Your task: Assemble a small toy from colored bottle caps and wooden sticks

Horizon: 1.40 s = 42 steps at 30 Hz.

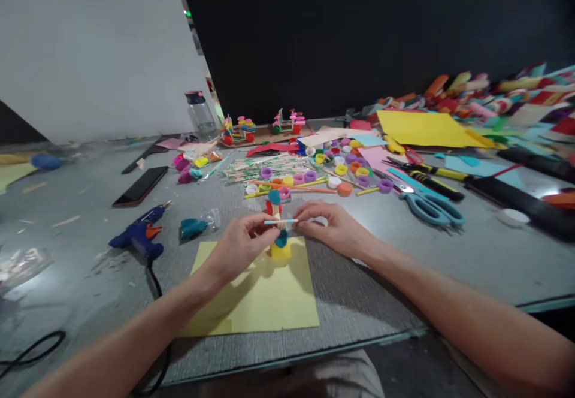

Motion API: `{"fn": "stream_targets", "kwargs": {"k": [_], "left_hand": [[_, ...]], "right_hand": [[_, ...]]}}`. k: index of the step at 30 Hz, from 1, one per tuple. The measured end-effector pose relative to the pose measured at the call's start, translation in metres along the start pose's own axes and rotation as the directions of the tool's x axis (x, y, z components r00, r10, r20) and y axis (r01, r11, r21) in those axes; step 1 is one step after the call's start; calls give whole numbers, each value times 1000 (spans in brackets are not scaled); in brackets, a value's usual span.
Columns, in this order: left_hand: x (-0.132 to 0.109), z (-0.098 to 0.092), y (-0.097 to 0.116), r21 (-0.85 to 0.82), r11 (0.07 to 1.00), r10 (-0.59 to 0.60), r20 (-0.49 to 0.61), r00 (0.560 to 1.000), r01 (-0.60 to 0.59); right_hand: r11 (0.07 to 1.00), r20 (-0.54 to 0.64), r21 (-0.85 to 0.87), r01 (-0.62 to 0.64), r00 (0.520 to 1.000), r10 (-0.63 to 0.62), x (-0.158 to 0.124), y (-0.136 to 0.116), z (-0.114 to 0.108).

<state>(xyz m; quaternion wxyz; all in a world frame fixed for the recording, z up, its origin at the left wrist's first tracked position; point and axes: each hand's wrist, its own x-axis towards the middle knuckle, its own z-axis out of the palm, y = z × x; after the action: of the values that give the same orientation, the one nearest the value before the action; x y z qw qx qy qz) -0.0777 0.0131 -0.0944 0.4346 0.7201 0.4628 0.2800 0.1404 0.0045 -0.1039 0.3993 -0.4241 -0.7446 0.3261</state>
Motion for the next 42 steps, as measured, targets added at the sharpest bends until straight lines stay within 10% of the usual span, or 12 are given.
{"fn": "stream_targets", "kwargs": {"k": [13, 19, 24, 31, 42], "left_hand": [[-2, 1, -11, -115, 993, -38, -28, 999, 35], [-28, -6, -22, 86, 994, 80, -75, 994, -74], [-50, 12, -11, 323, 943, 132, -160, 978, -75], [-29, 42, -5, 455, 890, 156, -292, 944, -6], [-28, -5, -22, 12, 997, 74, -149, 986, -73]], "right_hand": [[967, 57, -180, 180, 983, -172, 3, 13, 13], [970, 122, -182, 160, 983, -139, 1, 8, 19], [989, -58, -148, 11, 998, -20, 5, 14, 18], [986, -139, -161, -47, 990, 25, 13, 22, 7], [975, -145, -215, -58, 989, 27, 16, -1, -22]]}}
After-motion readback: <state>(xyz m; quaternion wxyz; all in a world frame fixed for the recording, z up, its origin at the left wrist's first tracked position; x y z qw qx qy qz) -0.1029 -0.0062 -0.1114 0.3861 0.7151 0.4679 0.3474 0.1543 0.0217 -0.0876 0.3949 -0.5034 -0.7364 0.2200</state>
